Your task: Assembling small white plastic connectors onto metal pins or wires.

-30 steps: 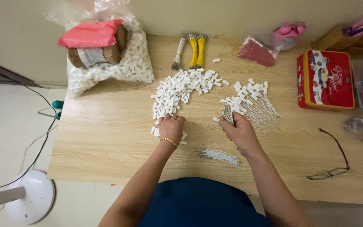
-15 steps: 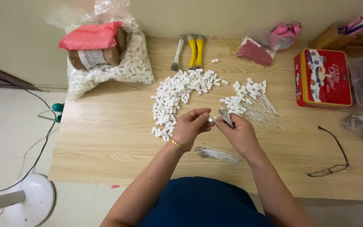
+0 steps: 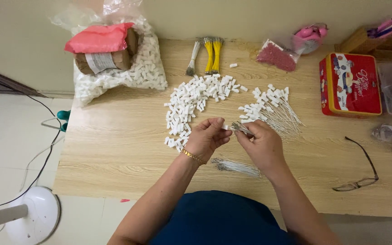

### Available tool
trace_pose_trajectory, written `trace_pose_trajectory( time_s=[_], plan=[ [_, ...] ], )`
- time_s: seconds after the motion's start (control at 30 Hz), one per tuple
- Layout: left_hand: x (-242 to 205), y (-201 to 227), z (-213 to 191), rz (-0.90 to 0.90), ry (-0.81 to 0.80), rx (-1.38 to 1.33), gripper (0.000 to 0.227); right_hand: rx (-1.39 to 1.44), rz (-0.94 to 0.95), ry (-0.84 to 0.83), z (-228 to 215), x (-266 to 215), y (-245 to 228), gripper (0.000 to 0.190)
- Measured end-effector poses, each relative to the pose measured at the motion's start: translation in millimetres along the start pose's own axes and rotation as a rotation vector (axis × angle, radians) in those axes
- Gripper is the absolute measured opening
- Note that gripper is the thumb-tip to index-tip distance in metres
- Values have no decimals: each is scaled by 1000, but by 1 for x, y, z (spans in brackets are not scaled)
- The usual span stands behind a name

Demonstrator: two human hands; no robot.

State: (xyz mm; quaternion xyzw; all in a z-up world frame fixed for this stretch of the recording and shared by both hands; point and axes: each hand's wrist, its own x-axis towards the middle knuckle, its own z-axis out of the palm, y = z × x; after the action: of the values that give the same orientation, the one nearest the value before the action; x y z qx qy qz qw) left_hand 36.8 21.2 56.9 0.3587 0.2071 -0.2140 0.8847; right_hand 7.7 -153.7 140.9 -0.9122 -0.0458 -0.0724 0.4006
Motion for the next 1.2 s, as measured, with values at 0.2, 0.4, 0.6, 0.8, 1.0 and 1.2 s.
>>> trace_pose_trajectory(
  time_s=[0.2, 0.4, 0.6, 0.8, 1.0, 1.2],
  plan=[
    [10, -3, -4, -25, 12, -38, 20, -42, 12, 13, 3, -1, 9, 7],
    [1, -5, 4, -6, 42, 58, 24, -85, 11, -16, 4, 2, 6, 7],
    [2, 0, 5, 17, 66, 127, 25, 65, -38, -78, 5, 8, 3, 11],
    [1, -5, 11, -17, 89, 103, 23, -8, -21, -112, 12, 4, 19, 14],
    [21, -27, -4, -13, 131, 149, 24, -41, -2, -148, 22, 5, 29, 16],
    [57, -9, -70, 400, 144, 925, 27, -44, 24, -198, 53, 7, 97, 14]
  ],
)
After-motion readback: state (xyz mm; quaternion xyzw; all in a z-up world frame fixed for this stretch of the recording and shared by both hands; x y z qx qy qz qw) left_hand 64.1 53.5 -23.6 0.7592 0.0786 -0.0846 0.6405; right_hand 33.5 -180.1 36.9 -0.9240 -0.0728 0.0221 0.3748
